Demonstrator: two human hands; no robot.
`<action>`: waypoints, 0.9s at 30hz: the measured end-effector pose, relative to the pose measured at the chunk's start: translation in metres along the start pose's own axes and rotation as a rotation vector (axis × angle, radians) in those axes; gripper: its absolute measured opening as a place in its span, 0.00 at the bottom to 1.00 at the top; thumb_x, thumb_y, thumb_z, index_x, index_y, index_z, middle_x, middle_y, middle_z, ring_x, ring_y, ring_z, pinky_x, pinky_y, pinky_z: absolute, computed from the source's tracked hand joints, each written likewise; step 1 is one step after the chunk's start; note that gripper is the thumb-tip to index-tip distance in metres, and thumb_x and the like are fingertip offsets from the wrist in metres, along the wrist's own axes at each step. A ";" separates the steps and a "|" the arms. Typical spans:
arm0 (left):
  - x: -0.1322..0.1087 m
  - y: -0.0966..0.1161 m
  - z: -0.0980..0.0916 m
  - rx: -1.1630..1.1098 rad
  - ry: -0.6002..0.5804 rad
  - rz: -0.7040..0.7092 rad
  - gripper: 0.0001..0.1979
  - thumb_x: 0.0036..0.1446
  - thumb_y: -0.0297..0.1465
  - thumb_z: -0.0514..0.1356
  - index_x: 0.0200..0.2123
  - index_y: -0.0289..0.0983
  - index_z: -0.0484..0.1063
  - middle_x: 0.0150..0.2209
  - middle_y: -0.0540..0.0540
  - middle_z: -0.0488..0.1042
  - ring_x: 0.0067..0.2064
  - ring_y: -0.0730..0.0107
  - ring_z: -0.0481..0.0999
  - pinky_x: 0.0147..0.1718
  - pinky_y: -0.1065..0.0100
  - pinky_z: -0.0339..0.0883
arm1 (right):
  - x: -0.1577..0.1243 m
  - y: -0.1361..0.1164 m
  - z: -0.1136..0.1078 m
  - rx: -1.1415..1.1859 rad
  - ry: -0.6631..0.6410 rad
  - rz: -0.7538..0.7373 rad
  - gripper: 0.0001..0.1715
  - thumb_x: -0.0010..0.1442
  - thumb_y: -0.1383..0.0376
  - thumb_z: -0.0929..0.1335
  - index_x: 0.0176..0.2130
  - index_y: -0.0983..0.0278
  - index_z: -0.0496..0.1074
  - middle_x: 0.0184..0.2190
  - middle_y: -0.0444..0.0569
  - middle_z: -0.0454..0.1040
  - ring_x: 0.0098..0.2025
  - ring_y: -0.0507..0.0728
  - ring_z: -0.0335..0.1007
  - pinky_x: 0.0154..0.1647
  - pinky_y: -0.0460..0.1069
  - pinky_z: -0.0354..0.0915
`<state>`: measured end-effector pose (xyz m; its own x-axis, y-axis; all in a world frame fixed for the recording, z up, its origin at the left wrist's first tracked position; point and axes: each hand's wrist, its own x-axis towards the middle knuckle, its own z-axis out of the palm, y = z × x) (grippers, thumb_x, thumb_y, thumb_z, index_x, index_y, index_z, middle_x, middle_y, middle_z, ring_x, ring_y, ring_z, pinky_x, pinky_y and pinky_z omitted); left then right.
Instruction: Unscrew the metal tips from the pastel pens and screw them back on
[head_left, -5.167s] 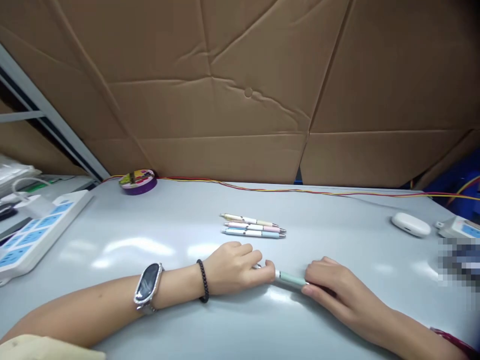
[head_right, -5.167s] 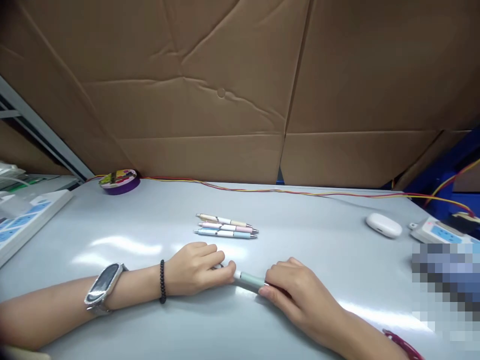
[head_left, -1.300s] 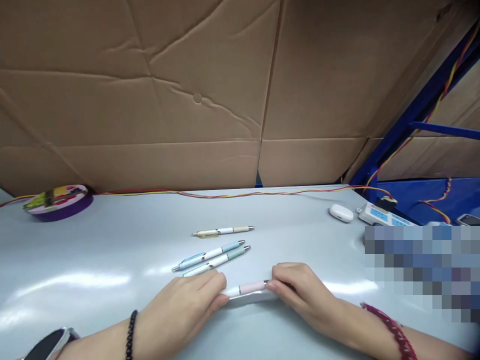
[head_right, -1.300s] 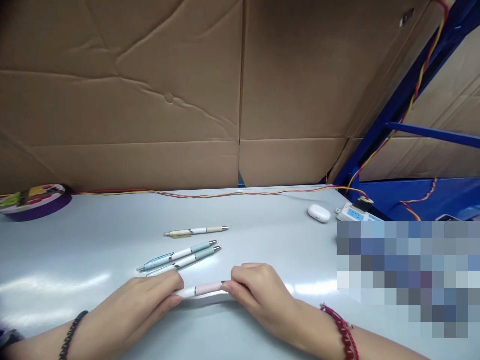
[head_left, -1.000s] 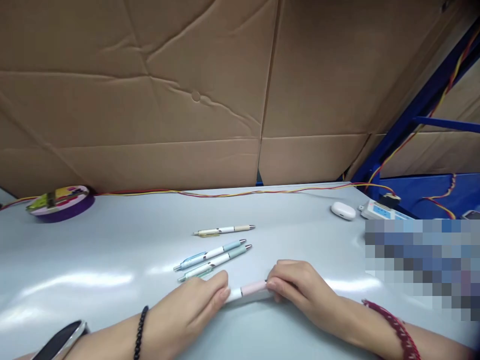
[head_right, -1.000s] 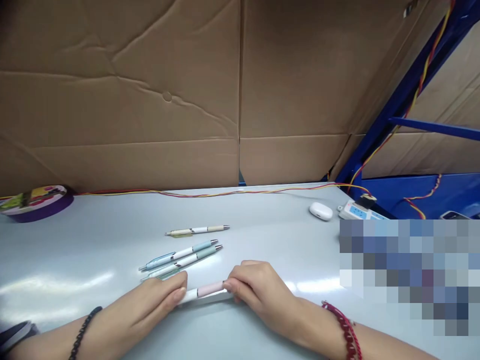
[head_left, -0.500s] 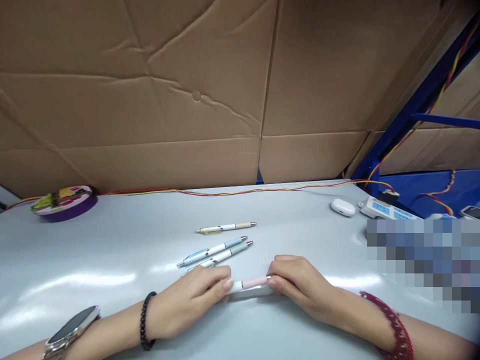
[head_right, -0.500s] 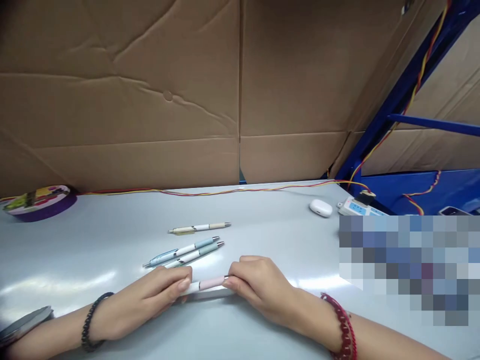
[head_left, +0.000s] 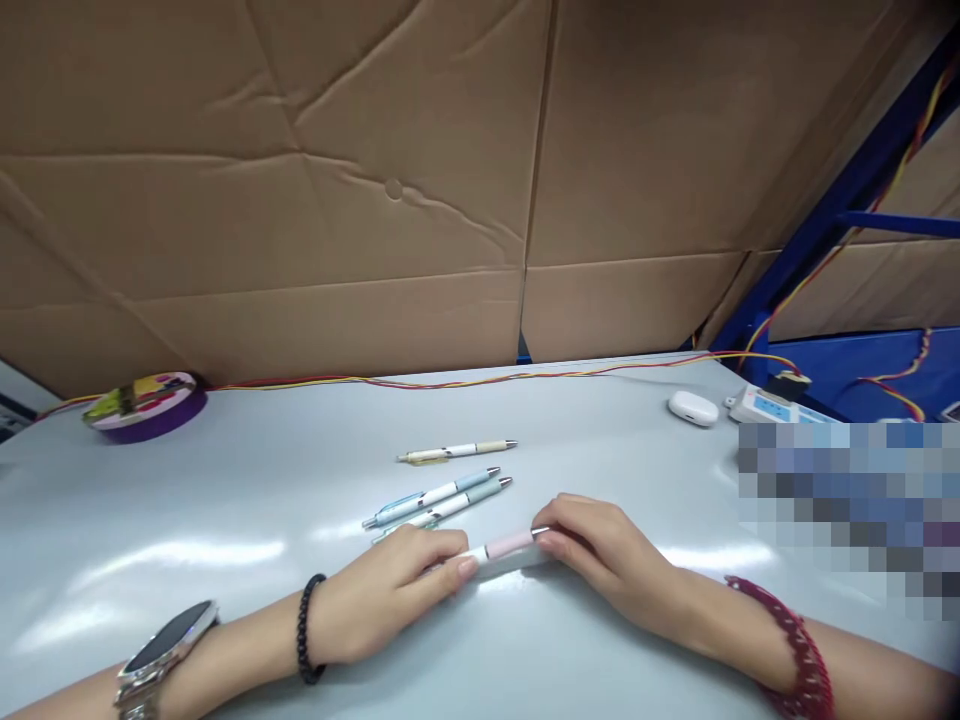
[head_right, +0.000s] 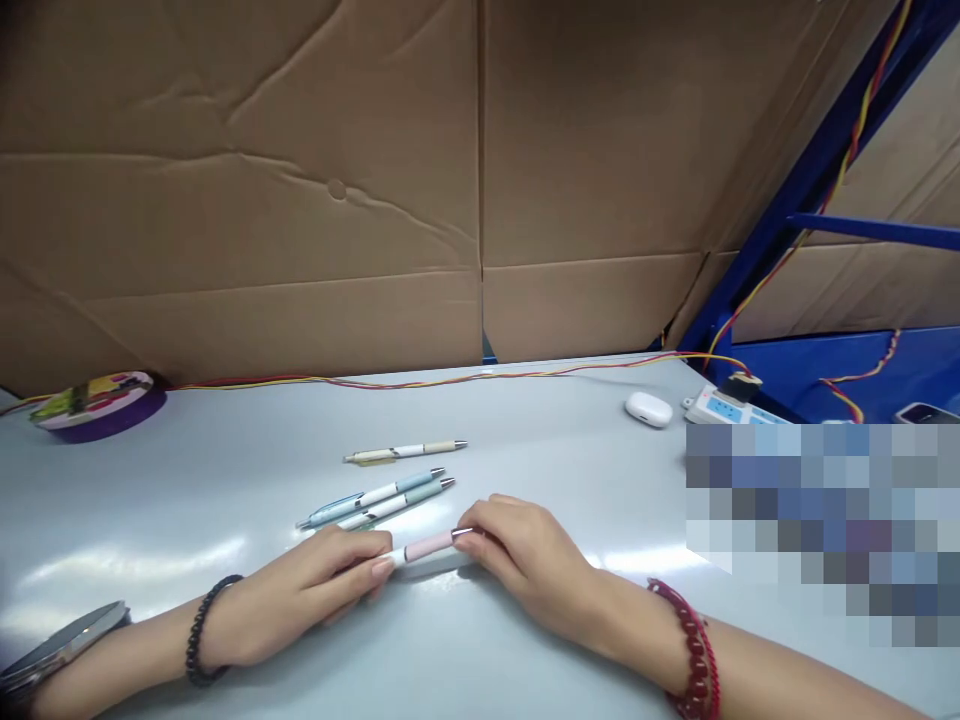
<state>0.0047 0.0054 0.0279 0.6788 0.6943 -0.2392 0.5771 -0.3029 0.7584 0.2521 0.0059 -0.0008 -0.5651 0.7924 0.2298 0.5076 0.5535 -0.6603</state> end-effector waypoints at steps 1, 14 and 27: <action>0.000 -0.001 0.000 -0.045 -0.024 -0.026 0.22 0.66 0.44 0.42 0.27 0.38 0.62 0.19 0.55 0.58 0.21 0.74 0.59 0.22 0.74 0.54 | 0.000 0.000 0.000 0.016 0.013 -0.016 0.15 0.68 0.60 0.58 0.37 0.63 0.68 0.30 0.46 0.71 0.31 0.53 0.66 0.32 0.46 0.62; -0.001 -0.003 -0.002 -0.153 -0.086 -0.093 0.28 0.65 0.49 0.39 0.27 0.37 0.66 0.15 0.55 0.56 0.14 0.77 0.57 0.14 0.77 0.52 | 0.000 0.002 0.000 0.057 0.058 -0.036 0.18 0.68 0.58 0.58 0.39 0.64 0.71 0.28 0.48 0.71 0.30 0.53 0.66 0.32 0.46 0.62; -0.001 -0.002 -0.001 -0.121 -0.036 -0.047 0.27 0.66 0.46 0.37 0.29 0.37 0.66 0.16 0.55 0.57 0.14 0.76 0.57 0.17 0.75 0.56 | 0.003 -0.004 -0.005 0.260 0.020 0.120 0.13 0.65 0.61 0.63 0.39 0.62 0.75 0.30 0.46 0.72 0.32 0.52 0.67 0.34 0.45 0.61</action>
<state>0.0027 0.0058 0.0269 0.6696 0.6813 -0.2958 0.5506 -0.1881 0.8133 0.2512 0.0072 0.0062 -0.4970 0.8545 0.1510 0.3852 0.3732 -0.8440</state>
